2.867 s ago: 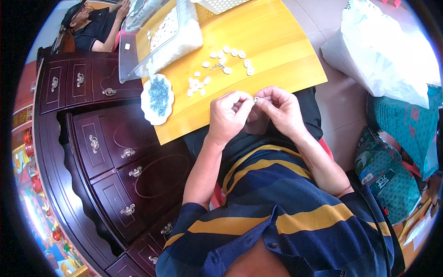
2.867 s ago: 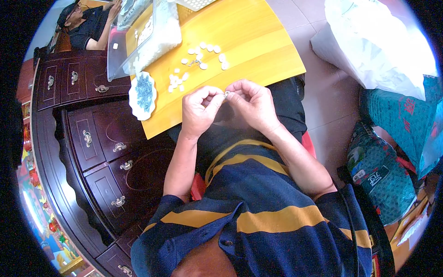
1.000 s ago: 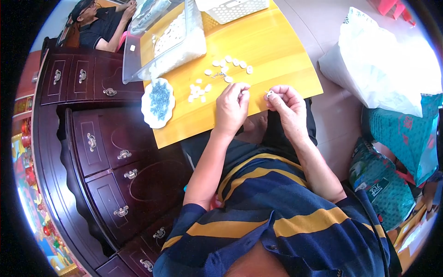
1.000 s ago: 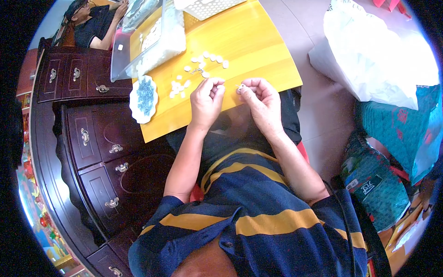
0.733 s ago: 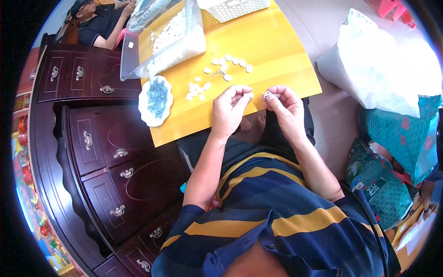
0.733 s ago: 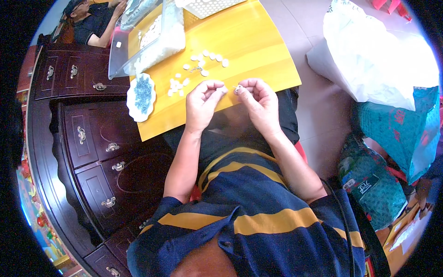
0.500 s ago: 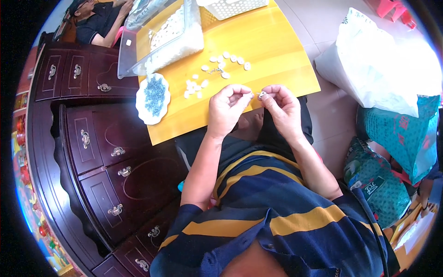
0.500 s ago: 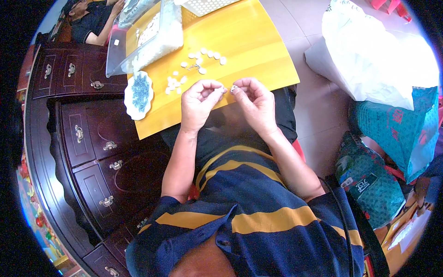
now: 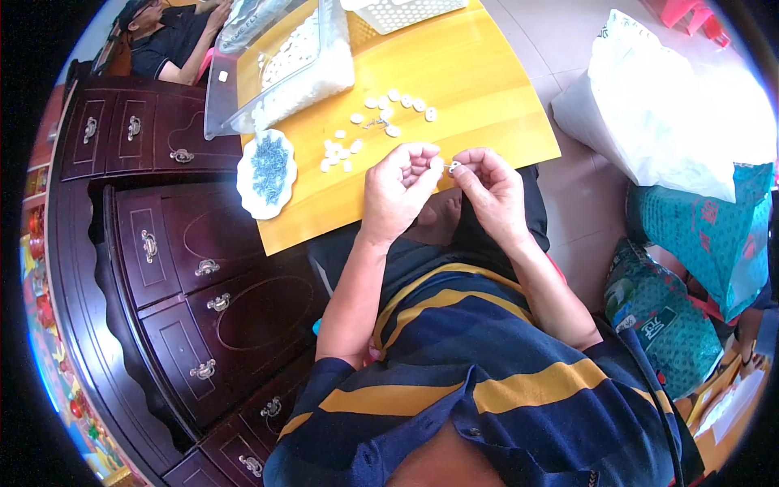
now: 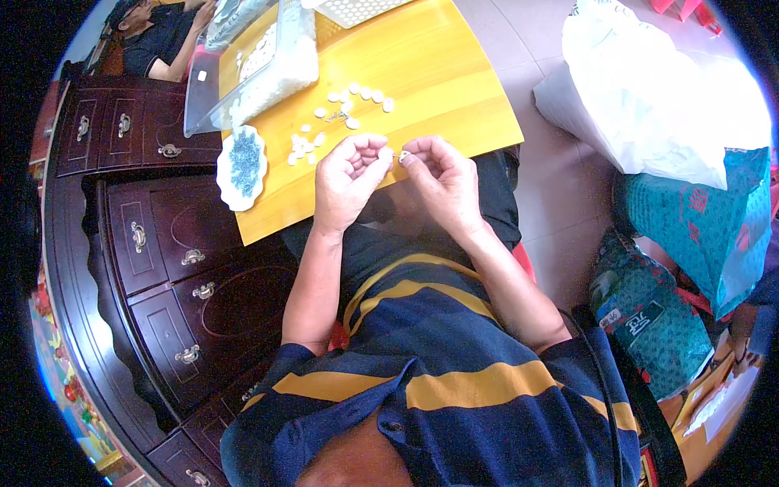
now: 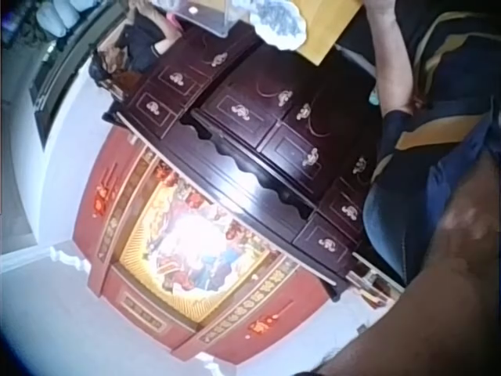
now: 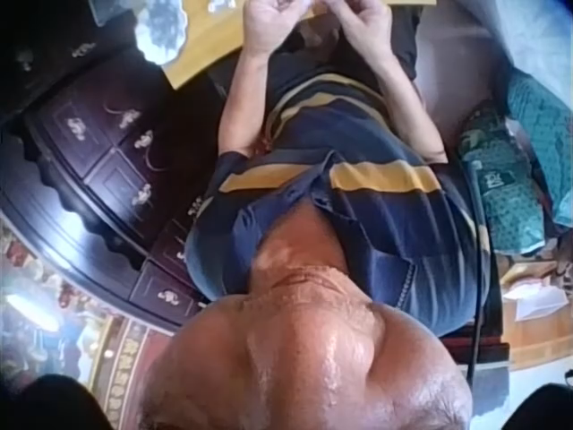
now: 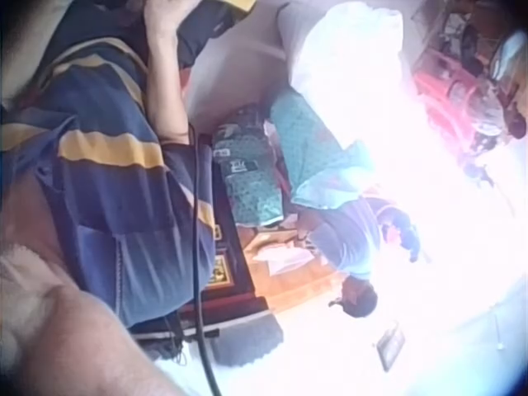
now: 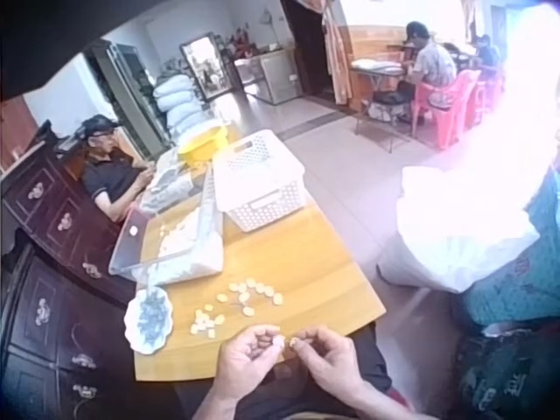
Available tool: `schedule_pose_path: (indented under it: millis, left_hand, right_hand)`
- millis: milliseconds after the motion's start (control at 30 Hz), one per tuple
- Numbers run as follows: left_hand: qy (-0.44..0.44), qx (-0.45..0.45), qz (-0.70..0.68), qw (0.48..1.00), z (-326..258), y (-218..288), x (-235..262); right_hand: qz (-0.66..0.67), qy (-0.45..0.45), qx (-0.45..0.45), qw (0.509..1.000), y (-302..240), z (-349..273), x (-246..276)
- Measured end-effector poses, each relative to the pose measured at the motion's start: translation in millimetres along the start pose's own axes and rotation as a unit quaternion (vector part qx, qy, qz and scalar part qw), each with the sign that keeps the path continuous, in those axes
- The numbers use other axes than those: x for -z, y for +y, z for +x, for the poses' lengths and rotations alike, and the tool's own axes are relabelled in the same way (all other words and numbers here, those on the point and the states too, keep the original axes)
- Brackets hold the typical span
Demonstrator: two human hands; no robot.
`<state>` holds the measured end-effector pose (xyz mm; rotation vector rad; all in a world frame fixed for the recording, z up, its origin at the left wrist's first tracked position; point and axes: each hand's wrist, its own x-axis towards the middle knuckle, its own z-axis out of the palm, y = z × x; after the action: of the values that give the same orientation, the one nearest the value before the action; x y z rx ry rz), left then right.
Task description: Manually assemble small white plastic components by pressing two parts together at a workshop table.
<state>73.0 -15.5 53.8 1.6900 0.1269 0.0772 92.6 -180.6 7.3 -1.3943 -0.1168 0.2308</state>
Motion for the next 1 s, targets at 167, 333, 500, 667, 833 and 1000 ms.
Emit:
schedule_pose_path:
  millis: [167,333,500,667,833,1000]
  left_hand:
    - [-0.013,0.019,0.012,1.000,0.4,-2.9,4.6]
    - [-0.032,-0.015,0.068,0.997,0.0,-3.7,7.8]
    - [-0.025,-0.016,0.028,0.999,2.5,-5.3,6.0]
    - [-0.031,-0.028,0.028,0.999,3.7,-5.9,7.0]
    - [-0.023,-0.024,0.057,0.998,3.4,-5.8,8.3]
    - [-0.016,-0.018,0.049,0.999,3.9,-5.0,5.8]
  right_hand:
    - [0.005,0.004,-0.005,1.000,0.8,0.2,0.1]
    - [-0.002,0.001,0.000,1.000,1.4,0.2,-0.4]
    - [-0.003,0.004,0.001,1.000,3.4,0.6,-0.2]
    - [-0.004,0.002,0.006,1.000,2.9,0.3,-0.5]
    - [-0.028,0.007,0.012,0.999,-2.0,-0.6,-1.2]
    - [-0.049,0.015,0.019,0.999,-3.9,-1.5,-1.7]
